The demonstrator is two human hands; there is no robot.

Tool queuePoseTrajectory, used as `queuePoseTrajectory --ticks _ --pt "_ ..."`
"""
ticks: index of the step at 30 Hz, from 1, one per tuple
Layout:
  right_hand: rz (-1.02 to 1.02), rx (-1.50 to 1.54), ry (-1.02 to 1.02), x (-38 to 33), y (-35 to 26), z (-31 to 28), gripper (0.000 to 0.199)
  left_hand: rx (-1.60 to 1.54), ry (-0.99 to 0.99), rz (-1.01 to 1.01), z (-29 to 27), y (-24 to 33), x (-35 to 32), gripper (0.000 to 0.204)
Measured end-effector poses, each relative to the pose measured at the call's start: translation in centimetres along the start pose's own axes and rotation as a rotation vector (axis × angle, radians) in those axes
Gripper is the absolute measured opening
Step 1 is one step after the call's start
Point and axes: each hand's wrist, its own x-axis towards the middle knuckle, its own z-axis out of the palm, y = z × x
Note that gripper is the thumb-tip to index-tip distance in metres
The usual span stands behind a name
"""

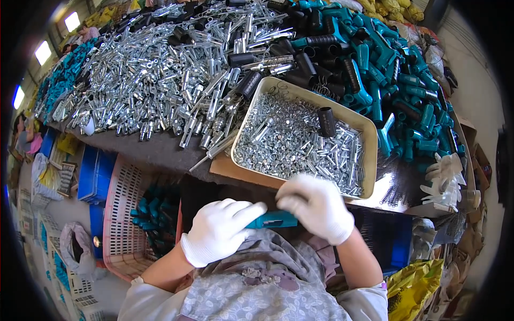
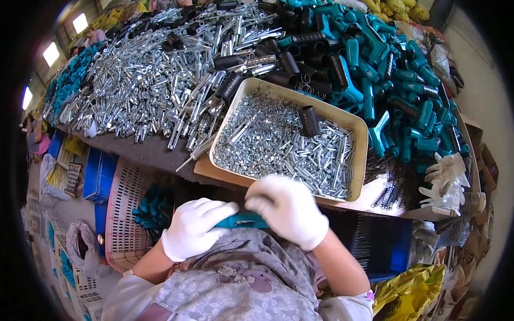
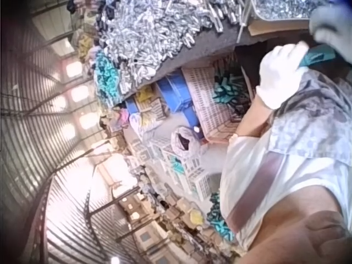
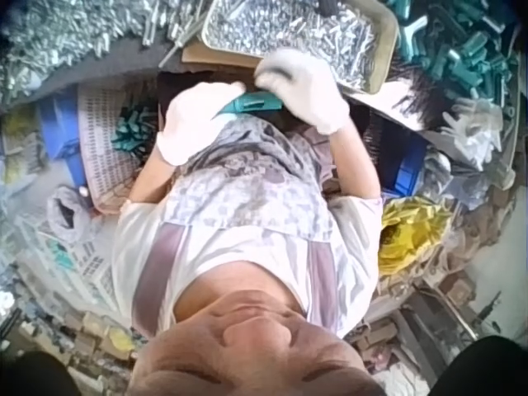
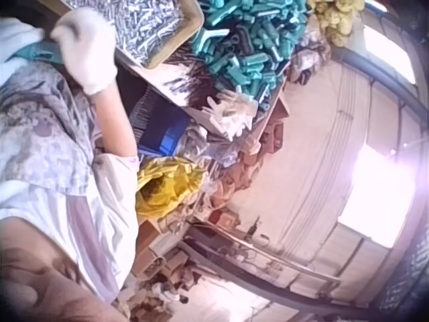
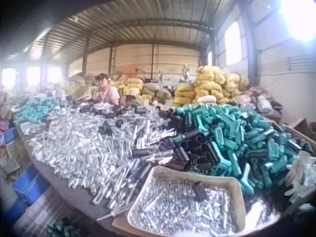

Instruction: Assembling metal T-handle tools by inserting shafts into plastic handles and pins.

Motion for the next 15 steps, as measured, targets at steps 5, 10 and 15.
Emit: queuePoseTrajectory --ticks 5,10,15 --pt "0.029 0.031 -0.094 -1.4 0.0 2.6 0.015 0.137 -0.043 0.109 0.5 0.5 0.1 0.079" --pt "-0.043 -0.083 -0.085 -2.7 0.3 2.6 0.017 0.090 -0.056 0.110 0.6 0.1 0.0 0.084" --pt "-0.196 -0.217 -0.060 -4.6 0.2 2.7 0.040 0.067 -0.055 0.108 0.6 0.2 0.2 0.087"
